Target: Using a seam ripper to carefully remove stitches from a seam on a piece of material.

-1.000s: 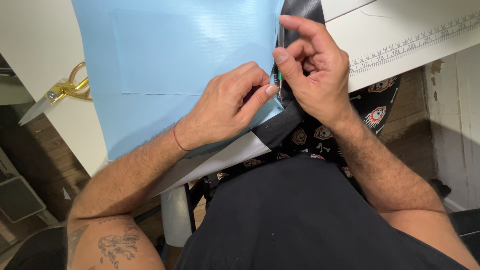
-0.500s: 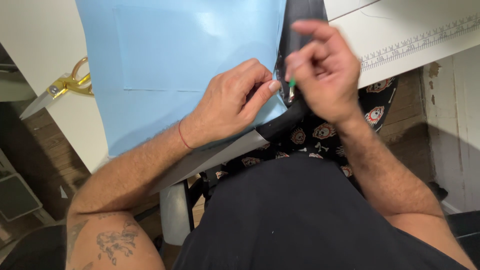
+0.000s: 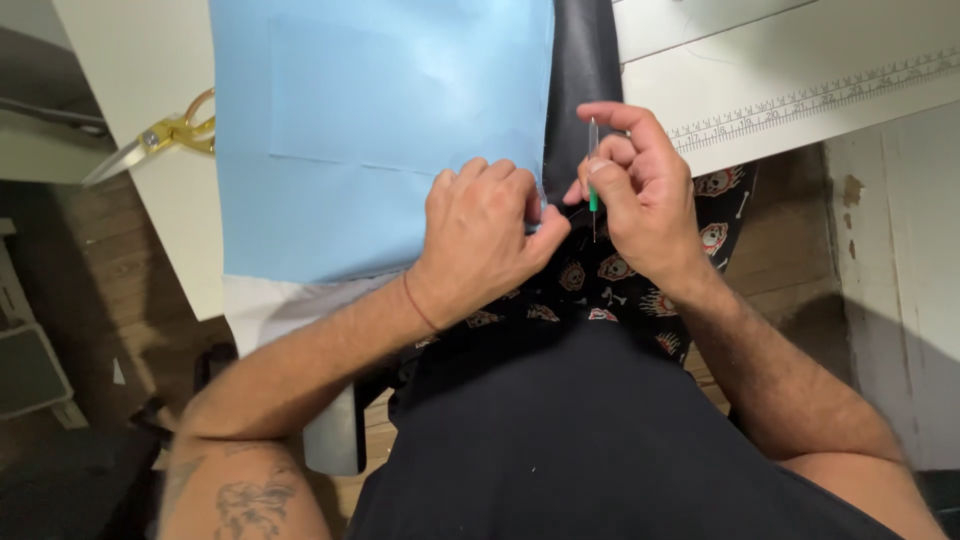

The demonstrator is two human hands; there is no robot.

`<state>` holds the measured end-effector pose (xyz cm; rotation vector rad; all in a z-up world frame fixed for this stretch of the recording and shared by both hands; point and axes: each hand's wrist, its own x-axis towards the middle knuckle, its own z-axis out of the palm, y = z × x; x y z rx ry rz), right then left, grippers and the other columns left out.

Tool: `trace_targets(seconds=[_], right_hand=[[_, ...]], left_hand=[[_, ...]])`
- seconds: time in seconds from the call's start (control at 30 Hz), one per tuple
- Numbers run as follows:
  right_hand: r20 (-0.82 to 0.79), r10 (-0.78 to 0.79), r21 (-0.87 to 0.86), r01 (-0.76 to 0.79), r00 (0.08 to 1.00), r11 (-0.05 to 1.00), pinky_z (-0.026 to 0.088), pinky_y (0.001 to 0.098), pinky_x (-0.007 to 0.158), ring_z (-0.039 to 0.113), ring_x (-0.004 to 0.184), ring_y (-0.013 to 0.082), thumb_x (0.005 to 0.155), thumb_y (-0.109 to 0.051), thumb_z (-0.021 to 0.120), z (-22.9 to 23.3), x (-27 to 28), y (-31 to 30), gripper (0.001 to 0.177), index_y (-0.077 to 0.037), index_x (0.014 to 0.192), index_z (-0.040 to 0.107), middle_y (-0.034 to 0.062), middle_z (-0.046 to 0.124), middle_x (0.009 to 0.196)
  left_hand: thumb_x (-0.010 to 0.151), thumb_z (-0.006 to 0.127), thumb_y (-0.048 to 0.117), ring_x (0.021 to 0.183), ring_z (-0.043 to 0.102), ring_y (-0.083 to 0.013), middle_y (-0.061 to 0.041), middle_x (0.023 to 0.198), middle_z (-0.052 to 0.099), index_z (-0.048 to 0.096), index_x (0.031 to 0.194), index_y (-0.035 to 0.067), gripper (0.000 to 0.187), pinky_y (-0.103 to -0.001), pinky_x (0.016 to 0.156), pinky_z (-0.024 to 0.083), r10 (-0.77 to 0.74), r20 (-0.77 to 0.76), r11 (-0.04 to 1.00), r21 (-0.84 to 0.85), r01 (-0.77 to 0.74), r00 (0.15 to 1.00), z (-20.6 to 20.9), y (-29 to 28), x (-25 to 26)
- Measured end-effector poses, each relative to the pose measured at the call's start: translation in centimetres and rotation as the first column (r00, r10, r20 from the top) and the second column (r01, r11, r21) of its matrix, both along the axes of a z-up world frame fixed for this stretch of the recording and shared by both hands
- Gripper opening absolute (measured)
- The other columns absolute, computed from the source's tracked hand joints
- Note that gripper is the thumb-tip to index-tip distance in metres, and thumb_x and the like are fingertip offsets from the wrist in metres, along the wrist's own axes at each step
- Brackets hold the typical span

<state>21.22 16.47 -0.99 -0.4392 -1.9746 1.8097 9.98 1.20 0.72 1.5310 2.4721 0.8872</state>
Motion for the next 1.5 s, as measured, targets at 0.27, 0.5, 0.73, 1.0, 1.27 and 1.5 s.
trace_targets(seconds=[0.27,0.5,0.73,1.0,1.27,1.5], right_hand=[[-0.159,0.240,0.350,-0.173,0.958,0.921,0.058,0.0364,0.068,0.064,0.058,0.0221,0.097,-0.013,0.058,-5.5,5.0,3.2,0.036,0.010,0.124,0.066,0.0077,0.066,0.068],[-0.208,0.590,0.740,-0.269,0.780,0.617,0.062,0.0460,0.078,0.064,0.060,0.0333,0.087,0.003,0.061,-2.5,6.6,4.5,0.029,0.011,0.112,0.073,0.0160,0.059,0.067],[-0.104,0.414,0.513,-0.308,0.904,0.802,0.060,0.0506,0.071,0.064,0.062,0.0295,0.089,-0.002,0.059,1.8,7.5,6.1,0.036,0.009,0.121,0.071,0.0137,0.063,0.070],[-0.164,0.082,0.236,-0.042,0.983,0.971,0.039,0.0286,0.062,0.044,0.065,0.0123,0.109,-0.020,0.039,2.7,2.4,0.3,0.033,-0.001,0.131,0.053,0.0034,0.049,0.074],[-0.030,0.488,0.478,-0.416,0.872,0.773,0.053,0.0361,0.078,0.060,0.076,0.0224,0.100,-0.001,0.045,-0.9,4.9,2.1,0.036,0.003,0.133,0.058,0.0097,0.063,0.093],[0.035,0.700,0.628,-0.561,0.713,0.540,0.051,0.0470,0.078,0.057,0.082,0.0329,0.095,-0.005,0.048,-3.9,7.4,4.2,0.038,-0.001,0.132,0.054,0.0123,0.057,0.091]], left_hand=[[0.088,0.066,0.028,0.074,0.061,-0.0268,-0.001,0.067,0.054,0.058,0.075,0.016,0.019,-0.040,0.073,0.040,-0.050,0.220,0.999,0.016,0.047,0.974,-1.8,-0.8,0.5],[0.094,0.061,0.025,0.069,0.061,-0.0232,-0.003,0.068,0.061,0.063,0.080,0.014,0.018,-0.036,0.078,0.046,-0.036,0.514,0.993,-0.077,0.088,0.857,-1.7,-0.3,0.0],[0.100,0.060,0.030,0.085,0.065,-0.0336,-0.008,0.079,0.064,0.065,0.091,0.012,0.020,-0.044,0.079,0.042,-0.085,0.305,0.976,-0.164,0.140,0.949,-1.0,2.1,0.4],[0.097,0.065,0.052,0.060,0.048,-0.0206,0.005,0.064,0.060,0.062,0.077,0.021,0.037,-0.038,0.058,0.041,0.012,0.375,0.970,-0.228,0.080,0.927,-1.7,4.9,-1.8],[0.093,0.059,0.037,0.061,0.051,-0.0186,0.005,0.063,0.060,0.062,0.074,0.019,0.026,-0.039,0.059,0.041,0.042,0.411,0.934,-0.339,0.110,0.911,-0.1,4.8,-2.6],[0.095,0.056,0.029,0.065,0.052,-0.0193,0.000,0.070,0.061,0.060,0.079,0.014,0.022,-0.038,0.063,0.042,-0.036,0.424,0.955,-0.251,0.156,0.905,-0.3,2.7,-3.0]])
